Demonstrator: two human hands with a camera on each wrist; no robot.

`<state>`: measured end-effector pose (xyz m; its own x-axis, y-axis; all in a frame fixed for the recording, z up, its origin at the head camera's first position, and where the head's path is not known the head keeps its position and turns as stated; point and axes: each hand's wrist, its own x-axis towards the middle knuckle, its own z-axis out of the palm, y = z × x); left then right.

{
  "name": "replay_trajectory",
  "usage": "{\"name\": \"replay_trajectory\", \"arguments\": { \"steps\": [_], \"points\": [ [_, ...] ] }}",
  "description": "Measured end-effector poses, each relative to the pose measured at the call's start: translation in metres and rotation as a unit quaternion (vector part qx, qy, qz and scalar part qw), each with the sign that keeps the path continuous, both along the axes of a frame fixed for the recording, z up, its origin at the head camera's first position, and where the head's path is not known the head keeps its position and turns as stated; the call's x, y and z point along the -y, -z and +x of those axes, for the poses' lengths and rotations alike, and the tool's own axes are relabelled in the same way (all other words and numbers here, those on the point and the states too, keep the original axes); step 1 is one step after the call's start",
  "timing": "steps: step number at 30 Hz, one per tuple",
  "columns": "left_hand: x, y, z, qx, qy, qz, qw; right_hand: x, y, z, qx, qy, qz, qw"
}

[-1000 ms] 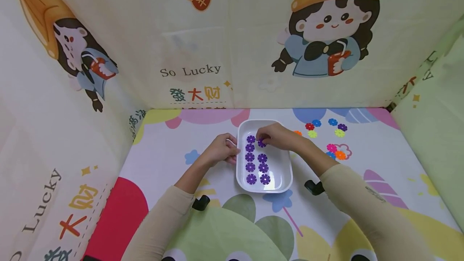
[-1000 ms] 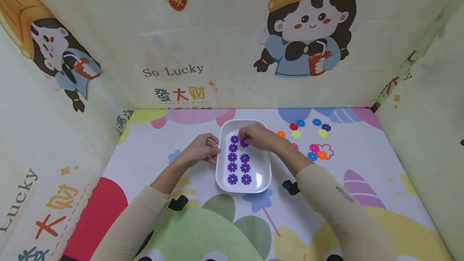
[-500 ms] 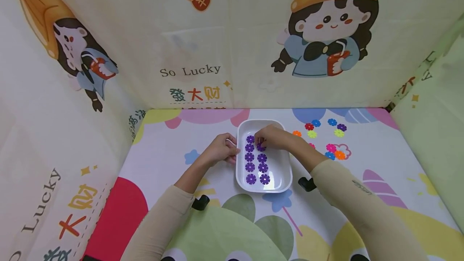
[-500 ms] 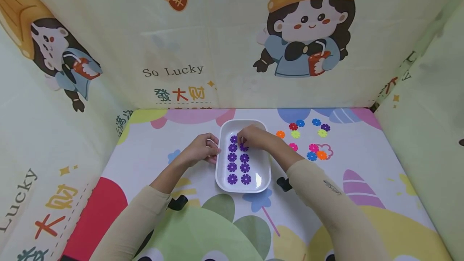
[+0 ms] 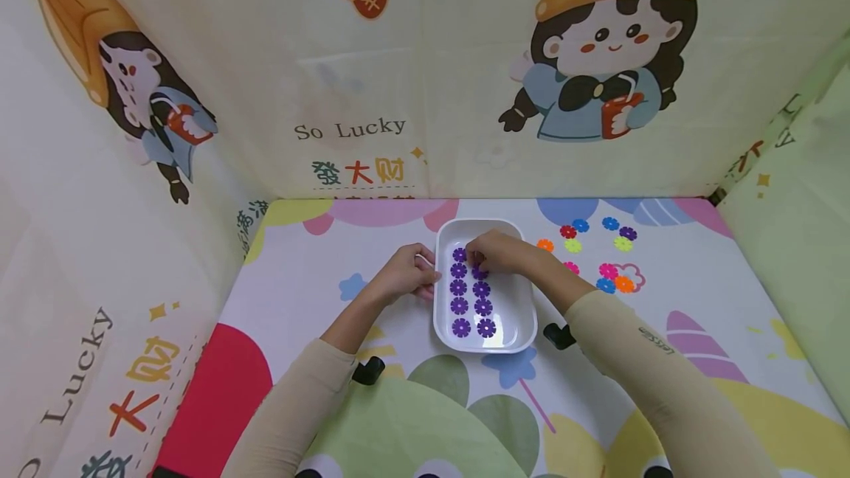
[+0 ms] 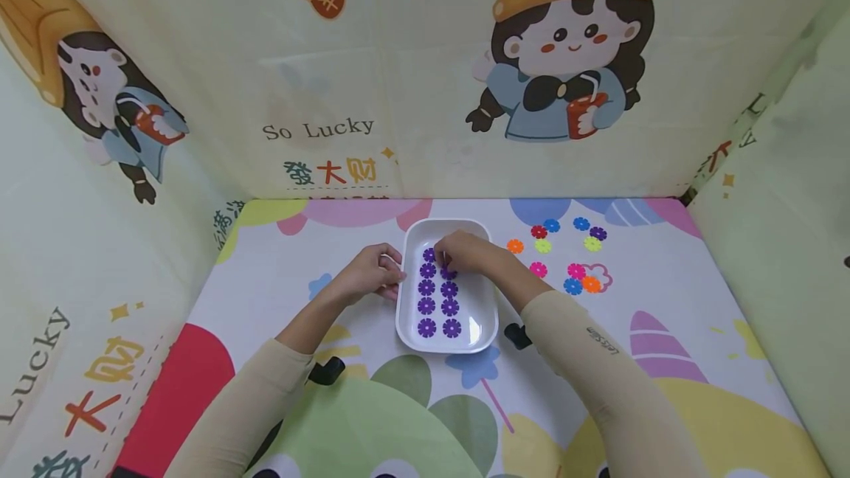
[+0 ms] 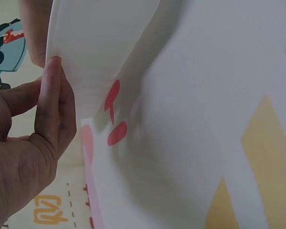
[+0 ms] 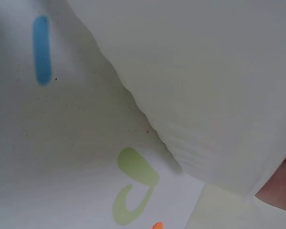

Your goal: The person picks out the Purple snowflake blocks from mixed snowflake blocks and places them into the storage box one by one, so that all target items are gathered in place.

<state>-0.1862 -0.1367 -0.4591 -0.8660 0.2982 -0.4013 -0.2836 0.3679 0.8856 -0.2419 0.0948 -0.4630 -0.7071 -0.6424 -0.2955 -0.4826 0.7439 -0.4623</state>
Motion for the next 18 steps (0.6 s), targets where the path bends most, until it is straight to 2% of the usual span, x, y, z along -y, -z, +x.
{"name": "replay_trajectory", "arguments": {
  "steps": [18],
  "points": [
    [-0.0003, 0.0033, -0.0004, -0.004, -0.001, -0.003, 1.0, 0.0006, 0.0035, -0.0008, 0.01, 0.015, -0.005, 1.0]
  ]
}}
